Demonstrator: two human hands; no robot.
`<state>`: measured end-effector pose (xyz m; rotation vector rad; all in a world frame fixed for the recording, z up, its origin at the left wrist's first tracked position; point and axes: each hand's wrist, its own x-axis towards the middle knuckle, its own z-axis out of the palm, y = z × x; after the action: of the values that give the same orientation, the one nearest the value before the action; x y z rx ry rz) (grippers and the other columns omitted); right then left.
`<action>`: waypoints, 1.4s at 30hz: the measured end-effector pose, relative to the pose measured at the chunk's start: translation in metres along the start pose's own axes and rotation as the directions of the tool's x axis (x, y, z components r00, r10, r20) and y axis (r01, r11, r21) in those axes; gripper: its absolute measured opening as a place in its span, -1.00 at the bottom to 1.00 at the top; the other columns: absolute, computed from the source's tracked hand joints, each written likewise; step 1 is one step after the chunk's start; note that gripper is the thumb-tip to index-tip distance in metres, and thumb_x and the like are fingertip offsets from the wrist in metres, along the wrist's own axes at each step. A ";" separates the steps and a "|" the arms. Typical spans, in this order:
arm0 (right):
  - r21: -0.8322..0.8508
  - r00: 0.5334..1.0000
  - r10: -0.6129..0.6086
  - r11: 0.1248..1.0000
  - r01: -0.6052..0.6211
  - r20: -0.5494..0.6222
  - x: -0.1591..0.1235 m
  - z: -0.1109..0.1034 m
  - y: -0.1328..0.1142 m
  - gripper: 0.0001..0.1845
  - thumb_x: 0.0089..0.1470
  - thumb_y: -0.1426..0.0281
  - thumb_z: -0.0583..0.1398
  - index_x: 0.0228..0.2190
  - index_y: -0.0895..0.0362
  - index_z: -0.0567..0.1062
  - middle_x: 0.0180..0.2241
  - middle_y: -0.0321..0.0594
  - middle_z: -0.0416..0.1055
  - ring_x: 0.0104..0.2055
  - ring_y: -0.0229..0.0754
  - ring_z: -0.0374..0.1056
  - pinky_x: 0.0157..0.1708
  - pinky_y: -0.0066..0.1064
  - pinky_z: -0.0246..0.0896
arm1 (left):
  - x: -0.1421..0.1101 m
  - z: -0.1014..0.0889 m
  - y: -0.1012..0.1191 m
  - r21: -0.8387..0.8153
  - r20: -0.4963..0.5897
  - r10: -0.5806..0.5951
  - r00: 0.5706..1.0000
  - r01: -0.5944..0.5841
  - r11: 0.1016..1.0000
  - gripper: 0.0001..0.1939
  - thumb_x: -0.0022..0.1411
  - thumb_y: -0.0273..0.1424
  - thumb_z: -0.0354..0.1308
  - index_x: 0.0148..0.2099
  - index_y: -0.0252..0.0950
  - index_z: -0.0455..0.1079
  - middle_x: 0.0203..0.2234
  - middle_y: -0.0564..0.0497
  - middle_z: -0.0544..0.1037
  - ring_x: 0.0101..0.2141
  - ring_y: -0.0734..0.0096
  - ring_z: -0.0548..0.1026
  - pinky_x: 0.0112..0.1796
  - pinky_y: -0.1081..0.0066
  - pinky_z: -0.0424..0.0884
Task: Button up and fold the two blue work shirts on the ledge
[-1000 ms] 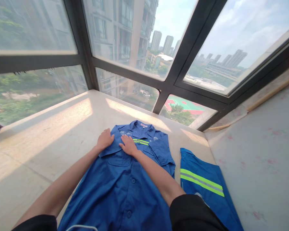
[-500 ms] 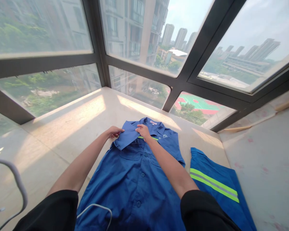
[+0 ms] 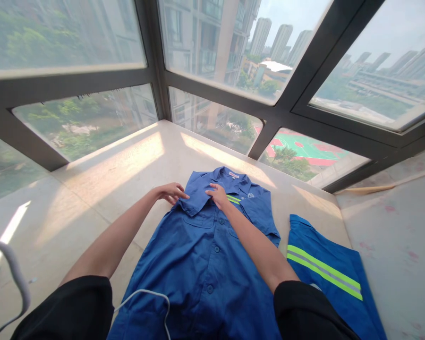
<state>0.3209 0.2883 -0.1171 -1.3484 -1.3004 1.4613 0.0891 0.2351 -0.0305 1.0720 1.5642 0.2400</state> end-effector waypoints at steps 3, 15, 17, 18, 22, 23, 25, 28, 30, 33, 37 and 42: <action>-0.012 1.000 -0.003 1.000 0.003 -0.019 0.001 0.008 -0.002 -0.60 -0.15 0.46 0.29 -0.18 0.16 0.40 -0.35 -0.20 0.48 -0.32 -0.16 0.45 -0.31 -0.27 0.45 | -0.006 0.007 -0.004 0.116 -0.018 -0.011 1.000 0.013 0.993 0.17 -0.36 -0.34 0.50 0.32 -0.30 0.07 -0.03 -0.30 0.50 -0.20 0.05 0.56 -0.40 0.31 0.56; -0.629 0.878 -0.441 0.633 0.451 0.186 -0.048 0.002 -0.022 -0.41 0.06 0.47 0.10 0.16 0.22 0.30 0.28 0.08 0.10 0.35 -0.02 -0.03 0.33 -0.09 -0.10 | 0.012 0.010 0.017 0.619 -0.307 0.499 0.810 -0.229 0.751 -0.08 0.17 -0.06 0.16 0.39 -0.52 -0.01 0.33 -0.38 0.08 0.33 -0.05 0.05 0.26 0.14 0.08; -0.718 0.843 -0.470 0.489 0.496 0.263 -0.054 -0.003 -0.025 -0.39 0.13 0.43 0.09 0.21 0.25 0.25 0.32 0.08 0.02 0.38 0.00 -0.10 0.35 -0.08 -0.18 | 0.026 0.028 0.028 0.780 -0.245 0.653 0.716 -0.254 0.571 -0.14 0.26 -0.03 0.04 0.39 -0.53 0.01 0.36 -0.35 0.00 0.37 -0.06 -0.14 0.30 0.07 -0.10; -0.752 0.838 -0.472 0.438 0.493 0.274 -0.056 -0.009 -0.026 -0.39 0.15 0.41 0.09 0.23 0.26 0.24 0.33 0.08 0.00 0.39 0.02 -0.12 0.35 -0.07 -0.21 | 0.033 0.037 0.030 0.825 -0.198 0.692 0.695 -0.263 0.500 -0.16 0.29 -0.01 -0.01 0.39 -0.52 0.00 0.37 -0.32 -0.04 0.38 -0.05 -0.19 0.31 0.04 -0.16; -0.906 0.875 -0.455 0.281 0.318 0.166 -0.061 -0.063 -0.021 -0.34 0.20 0.32 0.10 0.26 0.33 0.19 0.37 0.14 -0.10 0.41 0.14 -0.20 0.34 0.01 -0.32 | 0.062 0.066 0.019 0.867 -0.170 0.664 0.728 -0.210 0.452 -0.13 0.34 0.06 -0.16 0.42 -0.52 -0.07 0.39 -0.30 -0.11 0.38 -0.01 -0.23 0.31 0.04 -0.22; -0.935 0.891 -0.442 0.261 0.241 0.106 -0.062 -0.081 -0.017 -0.33 0.21 0.29 0.11 0.27 0.35 0.18 0.37 0.17 -0.12 0.41 0.17 -0.21 0.34 0.03 -0.32 | 0.068 0.068 0.013 0.863 -0.196 0.643 0.740 -0.181 0.471 -0.12 0.34 0.07 -0.20 0.42 -0.53 -0.08 0.39 -0.31 -0.11 0.38 -0.01 -0.21 0.31 0.04 -0.22; -0.968 0.917 -0.400 0.234 0.091 -0.010 -0.064 -0.117 -0.004 -0.30 0.23 0.23 0.10 0.27 0.38 0.17 0.36 0.24 -0.14 0.40 0.23 -0.22 0.32 0.08 -0.31 | 0.076 0.070 0.003 0.857 -0.239 0.628 0.740 -0.143 0.494 -0.12 0.35 0.08 -0.26 0.43 -0.53 -0.09 0.38 -0.29 -0.10 0.38 0.00 -0.17 0.31 0.03 -0.21; -0.973 0.936 -0.333 0.228 -0.039 -0.116 -0.065 -0.158 0.019 -0.29 0.27 0.14 0.04 0.27 0.36 0.18 0.35 0.26 -0.09 0.40 0.21 -0.19 0.30 0.11 -0.27 | 0.082 0.067 -0.005 0.861 -0.257 0.649 0.716 -0.135 0.490 -0.15 0.37 0.06 -0.30 0.43 -0.50 -0.08 0.39 -0.26 -0.08 0.37 0.04 -0.13 0.30 0.02 -0.21; -0.974 0.940 -0.324 0.222 -0.036 -0.109 -0.064 -0.173 0.031 -0.30 0.30 0.10 0.00 0.28 0.31 0.18 0.35 0.22 -0.06 0.40 0.17 -0.17 0.30 0.09 -0.26 | 0.083 0.066 -0.004 0.863 -0.255 0.647 0.719 -0.133 0.487 -0.17 0.37 0.05 -0.30 0.43 -0.47 -0.08 0.38 -0.25 -0.07 0.37 0.04 -0.11 0.30 0.01 -0.20; -0.978 0.941 -0.330 0.209 -0.010 -0.080 -0.055 -0.183 0.039 -0.30 0.31 0.09 -0.04 0.29 0.28 0.16 0.35 0.18 -0.06 0.41 0.13 -0.18 0.32 0.05 -0.28 | 0.087 0.065 0.006 0.864 -0.259 0.621 0.740 -0.110 0.492 -0.17 0.36 0.06 -0.29 0.44 -0.44 -0.10 0.38 -0.26 -0.07 0.37 0.01 -0.12 0.28 -0.07 -0.19; -0.982 0.958 -0.281 0.190 -0.006 -0.061 -0.031 -0.198 0.032 -0.28 0.33 0.06 -0.08 0.31 0.28 0.11 0.37 0.16 -0.11 0.42 0.12 -0.22 0.33 0.03 -0.32 | 0.099 0.067 0.032 0.876 -0.268 0.558 0.786 -0.042 0.480 -0.17 0.36 0.08 -0.34 0.44 -0.39 -0.09 0.39 -0.25 -0.09 0.38 -0.01 -0.17 0.26 -0.15 -0.21; -0.971 0.991 -0.134 0.234 0.050 0.019 -0.006 -0.228 0.013 -0.28 0.31 0.07 -0.05 0.31 0.27 0.11 0.38 0.14 -0.14 0.42 0.16 -0.23 0.33 0.05 -0.26 | 0.097 0.079 0.067 0.878 -0.362 0.581 0.729 0.057 0.476 -0.21 0.38 0.02 -0.24 0.39 -0.50 0.04 0.37 -0.35 -0.05 0.37 -0.06 -0.16 0.27 -0.15 -0.23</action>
<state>0.5465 0.3222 -0.1128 -1.9638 -2.3839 0.2948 0.1986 0.3120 -0.0764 2.2627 2.1826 0.0106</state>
